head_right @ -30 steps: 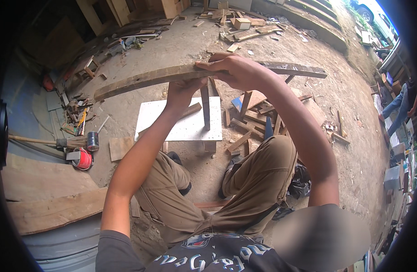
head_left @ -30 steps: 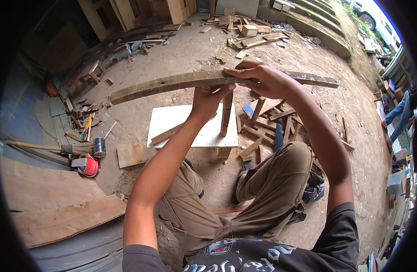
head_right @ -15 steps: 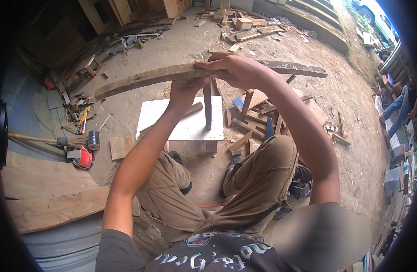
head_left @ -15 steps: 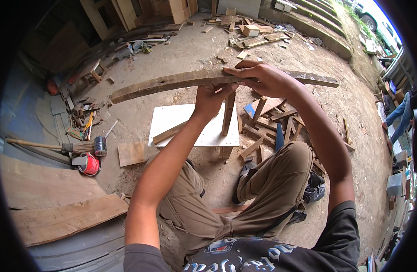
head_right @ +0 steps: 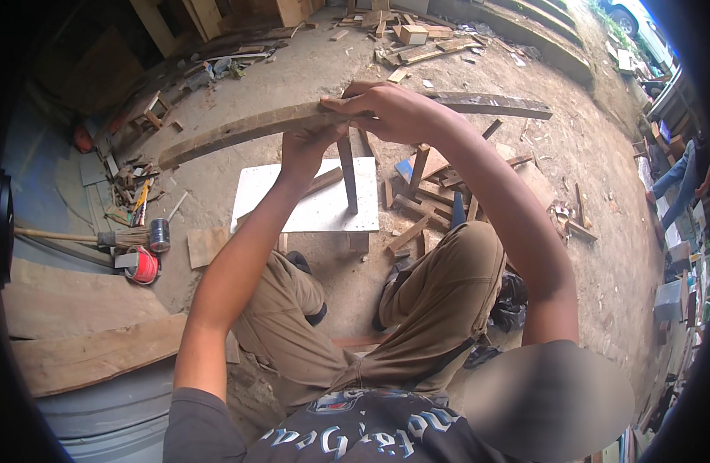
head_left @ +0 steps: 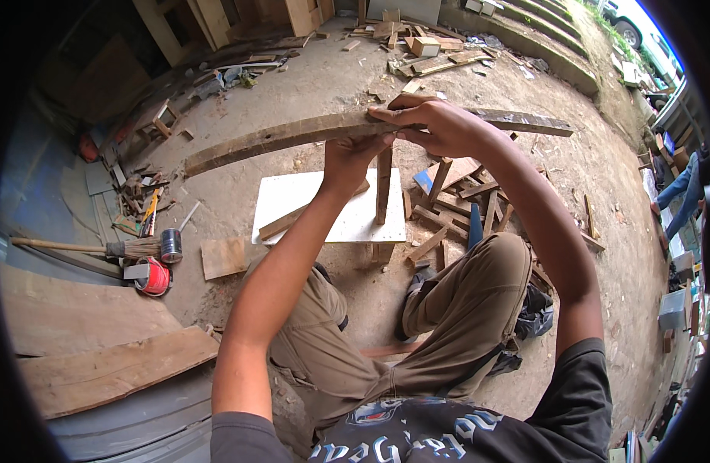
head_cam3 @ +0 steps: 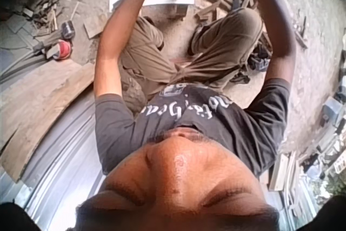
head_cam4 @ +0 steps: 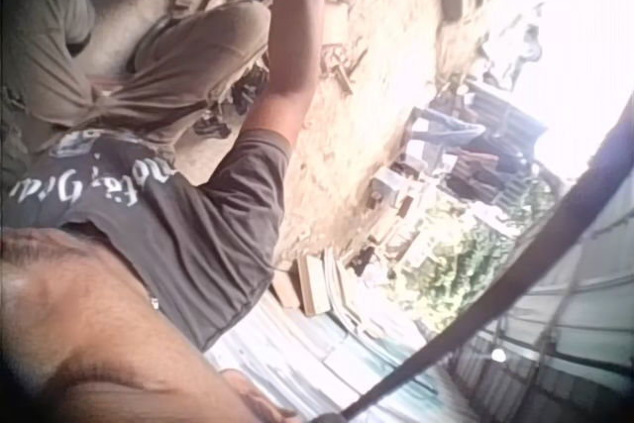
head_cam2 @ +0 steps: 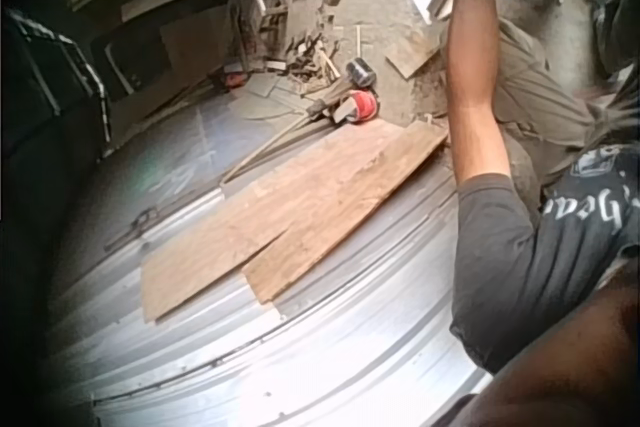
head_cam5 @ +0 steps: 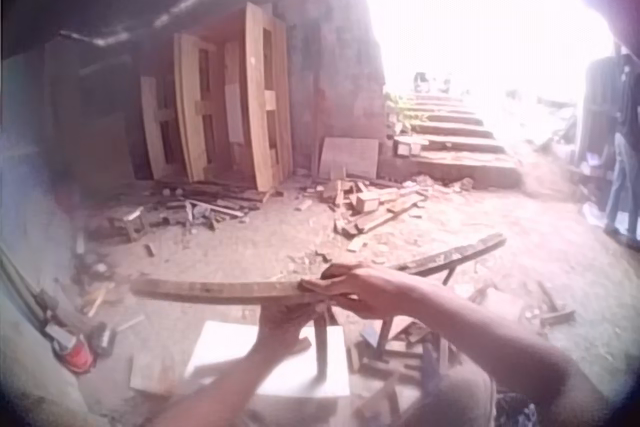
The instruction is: The person cuts a wooden plank with a hand saw, then assembles two wooden pieces into a frame using nails and a hammer. The person hammers nails into the wood to secure the joint.
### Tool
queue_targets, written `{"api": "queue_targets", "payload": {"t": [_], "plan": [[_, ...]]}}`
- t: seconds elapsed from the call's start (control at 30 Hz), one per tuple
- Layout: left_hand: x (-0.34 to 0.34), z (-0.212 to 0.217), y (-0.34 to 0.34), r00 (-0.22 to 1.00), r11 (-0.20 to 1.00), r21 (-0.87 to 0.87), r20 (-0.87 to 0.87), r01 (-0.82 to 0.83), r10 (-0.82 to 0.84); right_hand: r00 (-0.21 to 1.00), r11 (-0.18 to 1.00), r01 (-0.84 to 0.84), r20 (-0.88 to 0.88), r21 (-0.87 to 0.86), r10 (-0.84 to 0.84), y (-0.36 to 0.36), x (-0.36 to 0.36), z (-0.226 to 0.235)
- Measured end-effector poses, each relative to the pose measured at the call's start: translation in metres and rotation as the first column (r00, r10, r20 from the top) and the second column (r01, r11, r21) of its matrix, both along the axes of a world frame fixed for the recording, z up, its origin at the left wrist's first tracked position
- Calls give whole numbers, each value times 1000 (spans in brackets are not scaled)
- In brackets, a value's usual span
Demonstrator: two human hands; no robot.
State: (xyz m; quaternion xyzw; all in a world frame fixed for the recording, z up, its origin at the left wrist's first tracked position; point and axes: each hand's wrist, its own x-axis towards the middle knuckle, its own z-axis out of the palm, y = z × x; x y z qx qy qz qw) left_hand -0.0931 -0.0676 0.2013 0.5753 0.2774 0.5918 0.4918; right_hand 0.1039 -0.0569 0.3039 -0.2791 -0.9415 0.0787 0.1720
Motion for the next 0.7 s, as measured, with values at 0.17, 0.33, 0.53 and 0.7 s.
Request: {"api": "queue_targets", "payload": {"t": [0.17, 0.33, 0.53, 0.7], "plan": [[2, 3, -3, 1000, 1000, -25, 24, 3, -3, 1000, 1000, 23, -21, -14, -23, -4, -1, -1], [1, 2, -3, 999, 1000, 14, 50, 7, -7, 999, 998, 51, -17, 28, -50, -11, -3, 0], [0, 0, -3, 999, 999, -21, -2, -39, 39, 995, 998, -29, -95, 59, 35, -7, -3, -3], [-2, -3, -2, 996, 996, -50, -45, -76, 74, 999, 997, 19, -42, -69, -22, -7, -4, 2]]}}
